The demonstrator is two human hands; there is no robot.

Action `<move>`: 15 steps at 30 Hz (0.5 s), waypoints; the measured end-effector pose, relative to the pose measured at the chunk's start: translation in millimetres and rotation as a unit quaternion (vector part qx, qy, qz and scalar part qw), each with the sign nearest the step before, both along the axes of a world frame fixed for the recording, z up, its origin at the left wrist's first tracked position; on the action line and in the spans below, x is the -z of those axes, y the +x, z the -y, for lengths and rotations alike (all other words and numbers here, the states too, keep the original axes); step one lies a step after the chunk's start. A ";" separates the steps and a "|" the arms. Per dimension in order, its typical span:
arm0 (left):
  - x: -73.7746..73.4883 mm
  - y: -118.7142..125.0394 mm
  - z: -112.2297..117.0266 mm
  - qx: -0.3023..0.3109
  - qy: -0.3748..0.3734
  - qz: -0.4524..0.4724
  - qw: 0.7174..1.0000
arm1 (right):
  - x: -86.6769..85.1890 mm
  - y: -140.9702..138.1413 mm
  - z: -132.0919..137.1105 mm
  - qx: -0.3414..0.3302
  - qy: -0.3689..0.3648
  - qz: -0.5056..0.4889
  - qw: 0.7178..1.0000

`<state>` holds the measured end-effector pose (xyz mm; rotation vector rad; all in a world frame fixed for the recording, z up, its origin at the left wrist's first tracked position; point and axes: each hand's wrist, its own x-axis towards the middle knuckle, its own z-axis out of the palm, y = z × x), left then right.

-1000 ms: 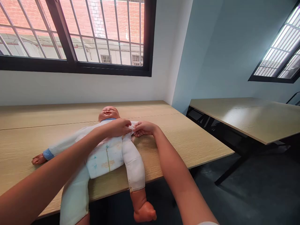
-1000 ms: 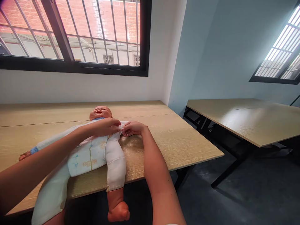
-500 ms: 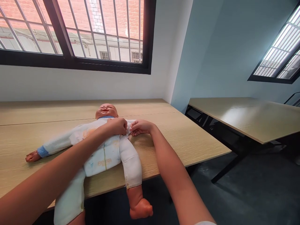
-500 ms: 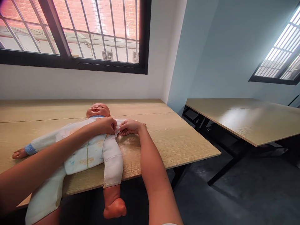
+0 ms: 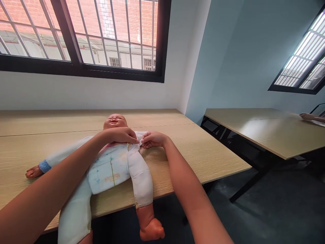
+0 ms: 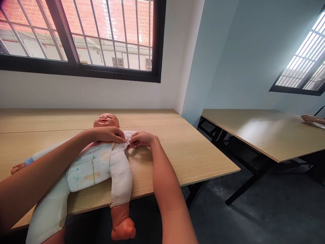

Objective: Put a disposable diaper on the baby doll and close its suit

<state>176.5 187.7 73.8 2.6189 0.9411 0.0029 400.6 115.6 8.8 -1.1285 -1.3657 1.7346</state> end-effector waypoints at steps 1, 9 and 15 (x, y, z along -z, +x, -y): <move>-1.2 1.3 -2.1 0.003 -0.016 -0.008 1.000 | 0.8 1.0 -0.6 0.002 -0.002 0.001 1.000; 12.2 8.0 -6.6 -0.031 0.003 -0.010 0.999 | 6.0 2.5 -3.5 -0.030 0.011 -0.016 0.999; 27.0 12.9 5.0 -0.074 0.079 -0.010 0.994 | 6.8 -2.8 -3.1 -0.033 0.014 -0.020 0.999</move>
